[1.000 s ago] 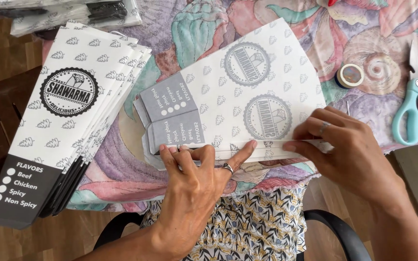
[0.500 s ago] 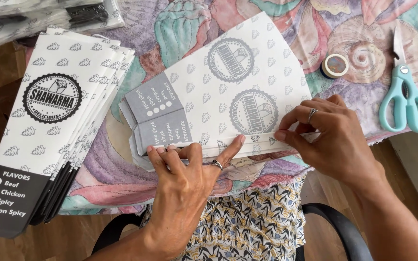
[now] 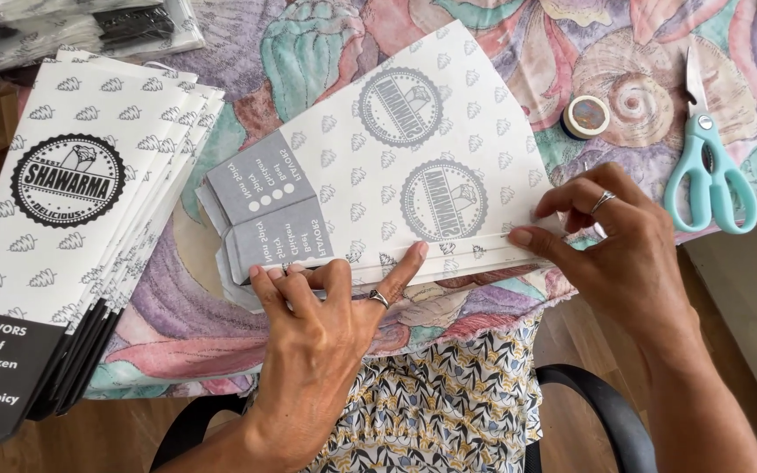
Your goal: The person folds flat paper sheets into small rectangular packages and secures them with adhesive tape. They repeatedly pick up a sheet, fold the sides, and apply tape to close the package, then place it on a growing stack.
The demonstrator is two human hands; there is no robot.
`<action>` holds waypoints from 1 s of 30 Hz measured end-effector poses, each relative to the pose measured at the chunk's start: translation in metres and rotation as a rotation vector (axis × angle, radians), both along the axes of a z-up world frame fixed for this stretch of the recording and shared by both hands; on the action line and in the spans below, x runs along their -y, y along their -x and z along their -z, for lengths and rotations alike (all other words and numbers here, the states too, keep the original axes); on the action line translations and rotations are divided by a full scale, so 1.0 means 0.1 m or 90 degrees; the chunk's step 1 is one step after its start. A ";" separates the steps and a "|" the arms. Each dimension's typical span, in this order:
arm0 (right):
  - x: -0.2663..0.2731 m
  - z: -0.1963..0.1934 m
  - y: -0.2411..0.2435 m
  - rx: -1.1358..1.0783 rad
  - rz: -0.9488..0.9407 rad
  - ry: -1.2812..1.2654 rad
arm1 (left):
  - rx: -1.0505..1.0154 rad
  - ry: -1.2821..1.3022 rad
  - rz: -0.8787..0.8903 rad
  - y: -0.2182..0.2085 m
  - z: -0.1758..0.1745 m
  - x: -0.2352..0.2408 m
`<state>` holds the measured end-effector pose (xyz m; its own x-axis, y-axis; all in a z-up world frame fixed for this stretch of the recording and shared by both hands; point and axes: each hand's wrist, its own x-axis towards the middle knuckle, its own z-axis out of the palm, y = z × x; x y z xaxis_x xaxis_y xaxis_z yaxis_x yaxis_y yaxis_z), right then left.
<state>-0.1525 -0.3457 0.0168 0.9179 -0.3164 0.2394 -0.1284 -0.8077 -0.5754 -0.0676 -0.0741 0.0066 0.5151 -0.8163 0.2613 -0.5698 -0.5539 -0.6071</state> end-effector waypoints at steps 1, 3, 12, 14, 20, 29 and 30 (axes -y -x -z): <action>-0.01 -0.01 0.01 -0.001 0.001 0.002 | -0.001 0.002 0.001 0.00 -0.01 0.00; -0.03 -0.04 0.02 -0.036 0.097 -0.048 | -0.005 0.000 0.004 0.00 -0.03 0.00; 0.96 0.26 -0.53 0.086 0.040 0.213 | 0.002 -0.003 -0.019 0.02 0.00 0.02; 0.99 0.28 -0.52 0.079 0.028 0.223 | 0.006 -0.006 -0.020 0.03 0.00 0.00; -0.01 -0.28 -0.23 0.144 -0.253 0.196 | -0.026 -0.020 -0.031 0.04 0.01 0.01; -0.06 -0.28 0.11 0.105 -0.282 0.122 | -0.053 0.000 -0.012 0.04 0.02 0.01; 0.07 -0.27 0.21 0.083 -0.230 0.125 | -0.052 0.002 -0.020 0.06 0.04 0.01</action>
